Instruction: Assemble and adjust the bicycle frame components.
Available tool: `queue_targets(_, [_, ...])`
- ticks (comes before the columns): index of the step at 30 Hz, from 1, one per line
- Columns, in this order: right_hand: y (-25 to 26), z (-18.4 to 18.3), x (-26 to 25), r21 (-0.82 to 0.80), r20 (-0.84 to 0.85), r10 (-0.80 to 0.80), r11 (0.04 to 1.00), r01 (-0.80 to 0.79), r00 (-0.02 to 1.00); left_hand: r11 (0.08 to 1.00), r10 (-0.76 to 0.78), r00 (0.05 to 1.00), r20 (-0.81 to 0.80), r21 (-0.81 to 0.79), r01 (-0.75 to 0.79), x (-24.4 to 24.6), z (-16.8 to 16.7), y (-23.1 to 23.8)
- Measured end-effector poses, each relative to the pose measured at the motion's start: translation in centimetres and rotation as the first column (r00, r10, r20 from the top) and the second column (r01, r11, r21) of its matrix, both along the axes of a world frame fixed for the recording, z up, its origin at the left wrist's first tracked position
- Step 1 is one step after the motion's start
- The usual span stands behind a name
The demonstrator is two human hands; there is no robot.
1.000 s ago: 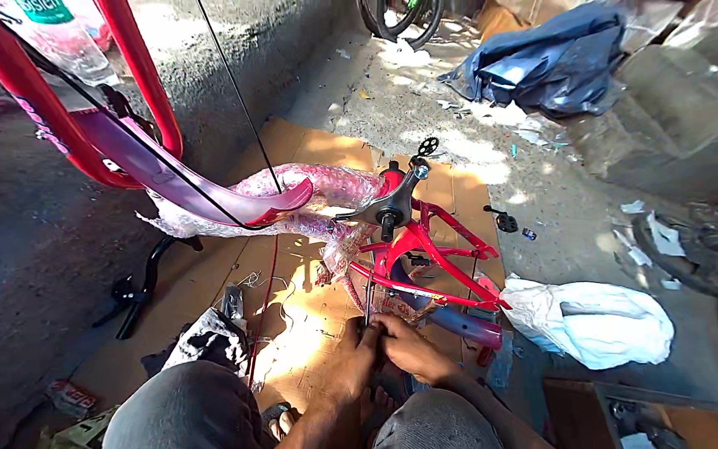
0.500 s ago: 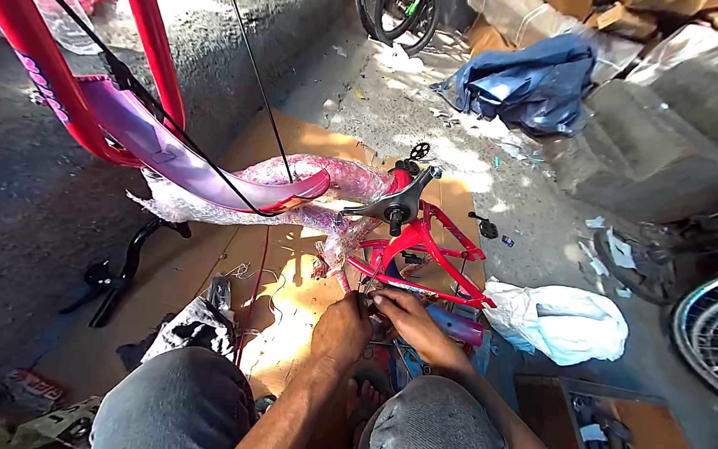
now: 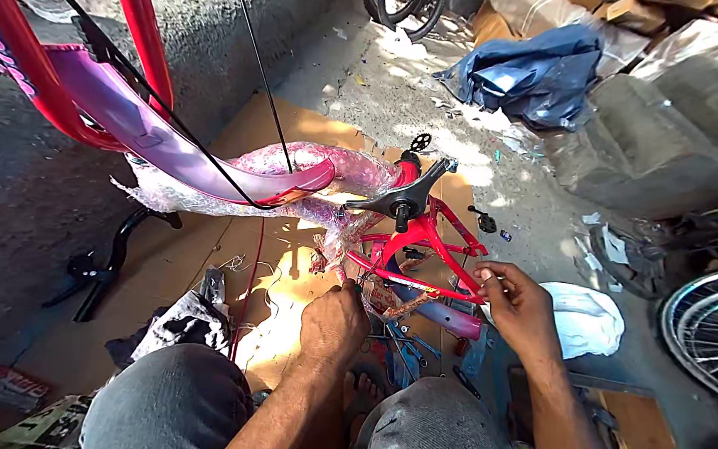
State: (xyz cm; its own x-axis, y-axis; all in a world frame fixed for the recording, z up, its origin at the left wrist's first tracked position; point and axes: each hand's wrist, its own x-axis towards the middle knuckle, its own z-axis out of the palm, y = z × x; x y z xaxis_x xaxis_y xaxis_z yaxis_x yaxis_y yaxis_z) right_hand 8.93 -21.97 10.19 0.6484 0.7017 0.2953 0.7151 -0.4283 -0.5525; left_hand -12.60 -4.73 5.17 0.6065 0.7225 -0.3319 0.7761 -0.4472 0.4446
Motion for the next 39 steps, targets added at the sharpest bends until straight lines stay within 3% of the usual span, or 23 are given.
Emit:
queue_targets(6, [0.9,-1.0,1.0,-0.026,0.090,0.015,1.000,-0.013,0.996,1.000,0.027,0.999,0.019,0.002,-0.027,1.0,-1.1,-1.0])
queue_targets(11, [2.0,-3.0,0.3,-0.039,0.006,0.077,0.996,-0.076,0.997,0.994,0.072,0.992,0.105,-0.092,-0.062,2.0,-1.5,-1.6])
queue_targets(17, [2.3,-3.8,0.7,0.072,-0.173,0.105,0.993,-0.094,0.979,0.994,0.042,0.998,0.042,-0.105,-0.038,3.0,0.0,-0.7])
queue_targets(19, [2.4,-4.3,1.0,0.072,-0.184,0.126,0.991,-0.114,0.975,0.973,0.073,0.989,0.125,-0.227,-0.043,2.8,0.5,0.5])
queue_targets(20, [2.5,-4.6,1.2,0.072,-0.180,0.135,0.990,-0.124,0.974,0.919,0.171,0.959,0.224,-0.386,-0.074,2.7,0.2,1.1])
queue_targets(21, [2.6,-4.8,1.5,0.070,-0.177,0.141,0.989,-0.130,0.974,0.781,0.351,0.887,0.300,-0.616,-0.101,2.7,-0.3,1.5])
queue_targets(22, [2.8,-4.9,1.7,0.069,-0.176,0.144,0.989,-0.133,0.974,0.550,0.566,0.778,0.273,-0.828,-0.110,2.8,-0.2,1.7])
queue_targets(23, [2.9,-5.0,1.9,0.066,-0.171,0.141,0.989,-0.131,0.975,0.323,0.732,0.659,0.175,-0.940,-0.109,3.0,0.1,1.8])
queue_targets(24, [3.0,-5.0,2.1,0.060,-0.156,0.139,0.989,-0.131,0.978,0.179,0.819,0.565,0.094,-0.979,-0.097,3.2,0.4,1.9])
queue_targets(26, [3.1,-5.2,2.2,0.049,-0.128,0.137,0.990,-0.132,0.982,0.076,0.861,0.507,0.031,-0.995,-0.068,3.3,0.8,2.2])
queue_targets(31, [3.0,-5.4,2.3,0.040,-0.064,0.156,0.987,-0.153,0.986,0.003,0.837,0.547,-0.025,-0.999,-0.051,3.7,2.4,3.8])
queue_targets(39, [3.4,-5.1,2.5,-0.013,0.050,0.213,0.977,-0.213,0.976,0.209,0.834,0.548,0.061,-0.955,-0.212,6.6,3.9,-0.4])
